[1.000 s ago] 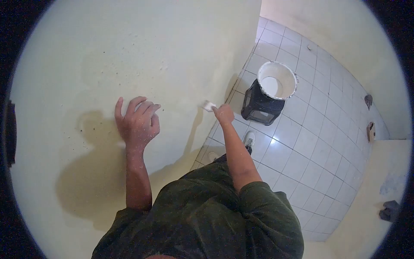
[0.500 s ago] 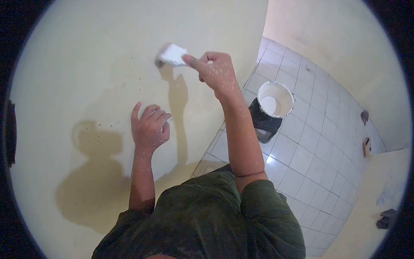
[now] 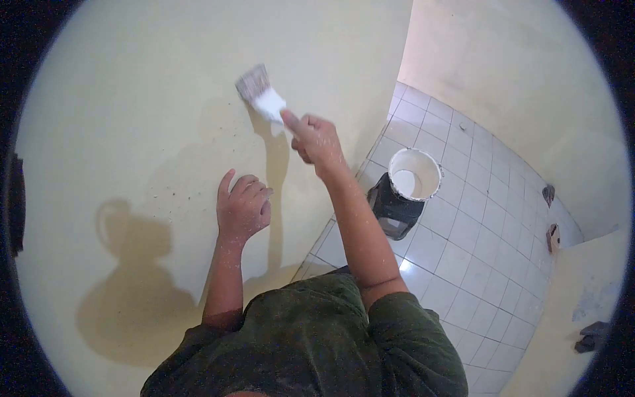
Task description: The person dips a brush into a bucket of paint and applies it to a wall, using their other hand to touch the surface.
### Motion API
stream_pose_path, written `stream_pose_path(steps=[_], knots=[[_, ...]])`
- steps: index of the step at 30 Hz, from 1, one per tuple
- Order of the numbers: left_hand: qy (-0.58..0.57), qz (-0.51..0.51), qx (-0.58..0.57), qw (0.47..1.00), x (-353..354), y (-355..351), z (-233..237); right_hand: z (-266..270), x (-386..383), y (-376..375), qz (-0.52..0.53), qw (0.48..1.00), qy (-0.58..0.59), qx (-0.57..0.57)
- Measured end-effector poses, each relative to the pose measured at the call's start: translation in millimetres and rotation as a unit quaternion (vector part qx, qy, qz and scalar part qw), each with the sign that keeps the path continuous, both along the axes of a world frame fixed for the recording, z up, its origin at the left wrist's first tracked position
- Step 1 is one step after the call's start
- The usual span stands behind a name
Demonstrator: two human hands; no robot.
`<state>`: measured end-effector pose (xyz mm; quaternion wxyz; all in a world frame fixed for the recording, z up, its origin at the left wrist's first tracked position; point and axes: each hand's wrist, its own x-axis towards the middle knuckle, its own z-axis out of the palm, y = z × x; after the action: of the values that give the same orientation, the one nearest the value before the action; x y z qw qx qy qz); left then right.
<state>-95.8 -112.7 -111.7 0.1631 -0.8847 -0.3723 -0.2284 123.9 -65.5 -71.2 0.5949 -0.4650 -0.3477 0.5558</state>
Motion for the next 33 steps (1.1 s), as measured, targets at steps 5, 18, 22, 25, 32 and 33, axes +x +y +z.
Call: stream_pose_path(steps=[5,18,22,25,32,33], knots=[[0.003,0.004,0.011,1.0,0,2,-2,-104,0,-19,0.016,0.995,0.001,-0.094],[0.001,0.005,0.013,1.0,1,2,-2,-314,19,-43,-0.074,0.923,-0.297,-0.232],[0.005,-0.003,0.011,1.0,0,3,-1,-304,12,-50,-0.099,0.885,-0.368,-0.267],[0.003,-0.005,0.016,1.0,0,3,0,-249,7,-40,-0.098,0.893,-0.384,-0.215],[0.0,-0.004,0.026,1.0,-1,4,-3,-93,2,-42,-0.121,0.972,-0.179,-0.092],[0.0,-0.002,0.027,1.0,0,4,-2,-72,2,-45,-0.118,0.98,-0.137,-0.082]])
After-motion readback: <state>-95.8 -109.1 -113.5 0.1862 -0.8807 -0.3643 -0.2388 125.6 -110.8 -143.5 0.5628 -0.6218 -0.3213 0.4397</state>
